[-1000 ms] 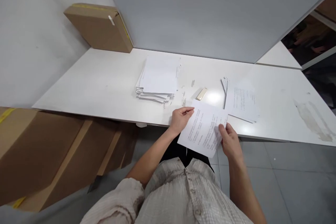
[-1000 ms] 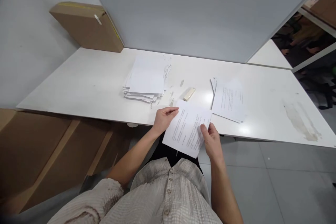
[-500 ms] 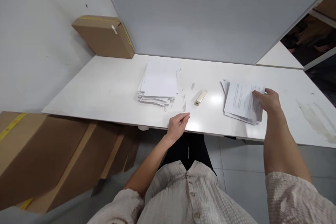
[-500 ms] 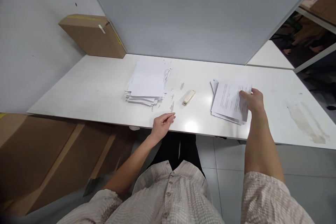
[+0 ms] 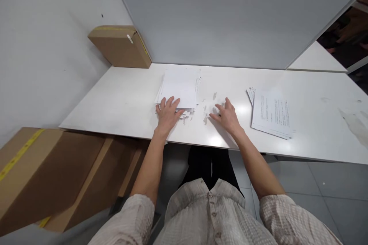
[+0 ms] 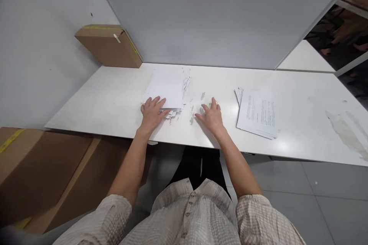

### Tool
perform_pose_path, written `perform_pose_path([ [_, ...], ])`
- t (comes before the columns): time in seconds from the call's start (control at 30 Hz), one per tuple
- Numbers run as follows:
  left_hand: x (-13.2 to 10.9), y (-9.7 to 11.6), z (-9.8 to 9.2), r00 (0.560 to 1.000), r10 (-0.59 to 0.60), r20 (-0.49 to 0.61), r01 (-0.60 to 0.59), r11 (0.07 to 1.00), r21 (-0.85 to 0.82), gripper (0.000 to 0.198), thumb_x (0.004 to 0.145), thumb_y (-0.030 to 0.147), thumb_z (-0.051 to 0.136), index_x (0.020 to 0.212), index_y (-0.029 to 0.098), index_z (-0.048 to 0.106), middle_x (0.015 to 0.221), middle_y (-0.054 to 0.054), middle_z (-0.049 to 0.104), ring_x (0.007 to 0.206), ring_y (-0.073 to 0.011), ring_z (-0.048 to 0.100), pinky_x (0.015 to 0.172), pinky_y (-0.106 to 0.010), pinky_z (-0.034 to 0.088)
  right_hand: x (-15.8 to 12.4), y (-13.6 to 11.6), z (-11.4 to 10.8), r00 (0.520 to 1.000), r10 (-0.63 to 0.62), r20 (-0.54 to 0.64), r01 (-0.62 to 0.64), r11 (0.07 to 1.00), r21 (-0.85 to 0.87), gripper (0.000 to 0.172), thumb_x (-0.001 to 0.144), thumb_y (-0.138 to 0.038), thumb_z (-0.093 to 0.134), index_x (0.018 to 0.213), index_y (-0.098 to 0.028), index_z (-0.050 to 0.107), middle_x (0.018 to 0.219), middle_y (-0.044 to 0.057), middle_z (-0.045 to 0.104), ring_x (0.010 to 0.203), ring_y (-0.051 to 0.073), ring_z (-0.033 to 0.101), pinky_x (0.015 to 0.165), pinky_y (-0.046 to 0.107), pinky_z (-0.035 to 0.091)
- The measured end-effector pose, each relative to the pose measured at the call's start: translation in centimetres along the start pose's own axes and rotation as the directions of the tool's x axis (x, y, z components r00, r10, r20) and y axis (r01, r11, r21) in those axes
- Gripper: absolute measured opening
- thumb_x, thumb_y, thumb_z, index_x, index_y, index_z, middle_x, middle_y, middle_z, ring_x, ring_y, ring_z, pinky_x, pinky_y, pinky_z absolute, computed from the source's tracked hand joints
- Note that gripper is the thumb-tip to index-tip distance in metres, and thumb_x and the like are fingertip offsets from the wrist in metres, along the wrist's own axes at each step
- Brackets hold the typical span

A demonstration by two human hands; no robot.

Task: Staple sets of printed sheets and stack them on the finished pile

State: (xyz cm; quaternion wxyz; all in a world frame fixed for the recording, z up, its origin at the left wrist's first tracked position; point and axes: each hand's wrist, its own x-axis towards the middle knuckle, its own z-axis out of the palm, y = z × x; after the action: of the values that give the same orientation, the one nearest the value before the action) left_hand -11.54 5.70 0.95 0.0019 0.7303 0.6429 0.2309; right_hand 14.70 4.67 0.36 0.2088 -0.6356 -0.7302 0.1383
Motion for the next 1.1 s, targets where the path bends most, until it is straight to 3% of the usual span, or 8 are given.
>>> perform_pose_path([
  [0.13, 0.1, -1.0, -1.0, 0.993, 0.08, 0.084, -0.084, 0.995, 0.047, 0.034, 0.087, 0.032, 0.05, 0.12, 0.03, 0.058, 0.134, -0.008, 0.052, 0.127, -0.0334, 0.038, 0.103, -0.057, 0.017, 0.7, 1.1, 1.2, 0.991, -0.121, 0.048, 0.125, 0.988, -0.09, 0.03, 0.089, -0.031, 0.042, 0.095, -0.014, 0.067, 0.146, 0.017, 0.028, 0.13, 0.039, 0.029, 0.095, 0.055, 0.037],
  [0.33, -0.2, -0.8, -2.2, 0.992, 0.115, 0.056, -0.117, 0.992, 0.045, 0.032, 0.089, 0.022, 0.042, 0.112, 0.029, 0.063, 0.125, -0.007, 0.06, 0.121, -0.0324, 0.045, 0.1, -0.055, 0.021, 0.4, 1.7, -0.5, 0.971, -0.236, 0.047, 0.239, 0.966, -0.102, 0.032, 0.09, -0.032, 0.043, 0.106, -0.015, 0.064, 0.146, 0.017, 0.032, 0.131, 0.036, 0.032, 0.101, 0.055, 0.031],
  [0.5, -2.3, 0.2, -2.4, 0.981, 0.168, -0.096, -0.172, 0.984, -0.039, 0.03, 0.085, 0.016, 0.047, 0.102, 0.028, 0.067, 0.106, -0.004, 0.07, 0.115, -0.0283, 0.052, 0.1, -0.05, 0.026, -2.1, -2.1, -1.9, 0.988, -0.041, -0.149, 0.086, 0.948, 0.306, 0.044, 0.089, -0.049, 0.042, 0.116, -0.019, 0.058, 0.128, 0.016, 0.052, 0.116, 0.031, 0.05, 0.093, 0.047, 0.043],
  [0.7, -7.8, 2.5, -1.9, 0.936, 0.313, -0.164, -0.332, 0.937, -0.109, 0.029, 0.081, 0.013, 0.049, 0.096, 0.028, 0.069, 0.097, -0.001, 0.073, 0.109, -0.025, 0.058, 0.099, -0.047, 0.03, -3.7, -4.2, 0.4, 0.901, 0.19, 0.39, -0.434, 0.363, 0.825, 0.045, 0.079, -0.061, 0.049, 0.091, -0.019, 0.058, 0.083, 0.007, 0.067, 0.062, 0.017, 0.063, 0.06, 0.033, 0.054],
  [0.83, -12.1, 3.7, -1.7, 0.933, 0.357, -0.048, -0.358, 0.904, -0.232, 0.021, 0.082, 0.023, 0.056, 0.097, 0.031, 0.069, 0.099, -0.002, 0.072, 0.113, -0.0267, 0.056, 0.103, -0.05, 0.028, -5.6, -3.1, 1.4, 0.888, 0.222, 0.403, -0.454, 0.276, 0.847, 0.038, 0.067, -0.048, 0.069, 0.09, -0.019, 0.059, 0.075, 0.002, 0.068, 0.066, 0.019, 0.064, 0.056, 0.03, 0.051],
  [0.93, -14.3, 4.0, -1.5, 0.971, 0.24, -0.019, -0.226, 0.878, -0.423, 0.033, 0.077, 0.048, 0.061, 0.102, 0.027, 0.067, 0.108, -0.007, 0.068, 0.114, -0.029, 0.053, 0.102, -0.049, 0.033, -8.3, -1.8, 0.7, 0.886, 0.229, 0.403, -0.459, 0.302, 0.836, 0.033, 0.071, -0.044, 0.067, 0.092, -0.019, 0.062, 0.079, 0.002, 0.069, 0.069, 0.019, 0.065, 0.059, 0.029, 0.051],
  [1.0, -14.9, 4.0, -1.5, 0.999, -0.05, -0.012, 0.033, 0.799, -0.6, 0.048, 0.08, 0.058, 0.051, 0.109, 0.022, 0.064, 0.112, -0.013, 0.065, 0.109, -0.0273, 0.056, 0.096, -0.046, 0.041, -10.4, -1.0, 0.1, 0.886, 0.242, 0.396, -0.457, 0.307, 0.835, 0.031, 0.073, -0.043, 0.066, 0.094, -0.02, 0.063, 0.081, 0.002, 0.07, 0.072, 0.02, 0.065, 0.063, 0.03, 0.051],
  [1.1, -14.3, 4.3, -1.4, 0.892, -0.351, 0.286, 0.42, 0.402, -0.814, 0.059, 0.085, 0.061, 0.036, 0.116, 0.016, 0.058, 0.105, -0.016, 0.064, 0.09, -0.0216, 0.062, 0.08, -0.038, 0.051, -13.4, 0.1, -0.6, 0.881, 0.255, 0.398, -0.464, 0.309, 0.83, 0.032, 0.074, -0.042, 0.066, 0.098, -0.02, 0.064, 0.085, 0.003, 0.07, 0.077, 0.022, 0.064, 0.066, 0.032, 0.051],
])
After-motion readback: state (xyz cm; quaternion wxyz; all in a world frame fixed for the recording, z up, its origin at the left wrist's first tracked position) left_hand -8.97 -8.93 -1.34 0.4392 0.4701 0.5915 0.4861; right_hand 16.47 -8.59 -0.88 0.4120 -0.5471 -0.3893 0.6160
